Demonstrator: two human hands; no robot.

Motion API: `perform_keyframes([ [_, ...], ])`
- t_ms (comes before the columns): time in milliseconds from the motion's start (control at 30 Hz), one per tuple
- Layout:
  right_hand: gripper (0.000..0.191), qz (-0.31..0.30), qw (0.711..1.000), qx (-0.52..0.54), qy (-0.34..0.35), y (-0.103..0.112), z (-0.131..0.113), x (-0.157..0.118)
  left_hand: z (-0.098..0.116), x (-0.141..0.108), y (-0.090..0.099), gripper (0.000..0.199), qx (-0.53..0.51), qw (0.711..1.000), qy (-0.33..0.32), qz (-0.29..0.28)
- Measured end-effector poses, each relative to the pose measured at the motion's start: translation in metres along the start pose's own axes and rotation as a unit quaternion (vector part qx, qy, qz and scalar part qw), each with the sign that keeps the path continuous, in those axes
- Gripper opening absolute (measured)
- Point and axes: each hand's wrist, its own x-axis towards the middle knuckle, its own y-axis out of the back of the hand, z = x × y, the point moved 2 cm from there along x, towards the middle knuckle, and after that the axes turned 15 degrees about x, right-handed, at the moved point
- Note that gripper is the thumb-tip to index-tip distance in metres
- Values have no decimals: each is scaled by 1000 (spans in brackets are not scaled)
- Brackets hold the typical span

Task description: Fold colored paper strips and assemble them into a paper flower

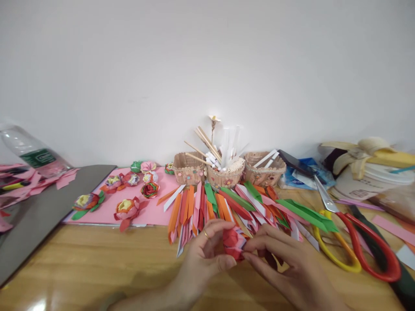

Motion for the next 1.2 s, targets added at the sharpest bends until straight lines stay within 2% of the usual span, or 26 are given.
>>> perform_keyframes([
  [67, 13, -6, 999, 25, -29, 1, -2, 3, 0, -1, 0, 42, -13, 1000, 25, -3],
  [200, 18, -8, 994, 71, -83, 3, -4, 8, 1, -1, -1, 43, -33, 999, 34, -15],
  [400, 19, -14, 993, 64, -95, 1, -1, 5, 4, -1, -2, 40, -34, 998, 37, -30],
  [633, 17, 0, 998, 24, -66, -3, 1, 3, 0, 0, -1, 39, -17, 999, 28, -27],
  [900, 14, 3, 998, 5, -70, -7, 5, 0, -3, 0, 1, 38, 7, 1000, 16, -10],
  [1100, 14, -3, 998, -46, -52, -14, 14, -10, -2, 1, 0, 37, 40, 998, -44, 11],
  [1200, 10, 8, 996, -90, -10, -17, 16, -16, -1, 0, -1, 35, 53, 997, -52, 25],
])
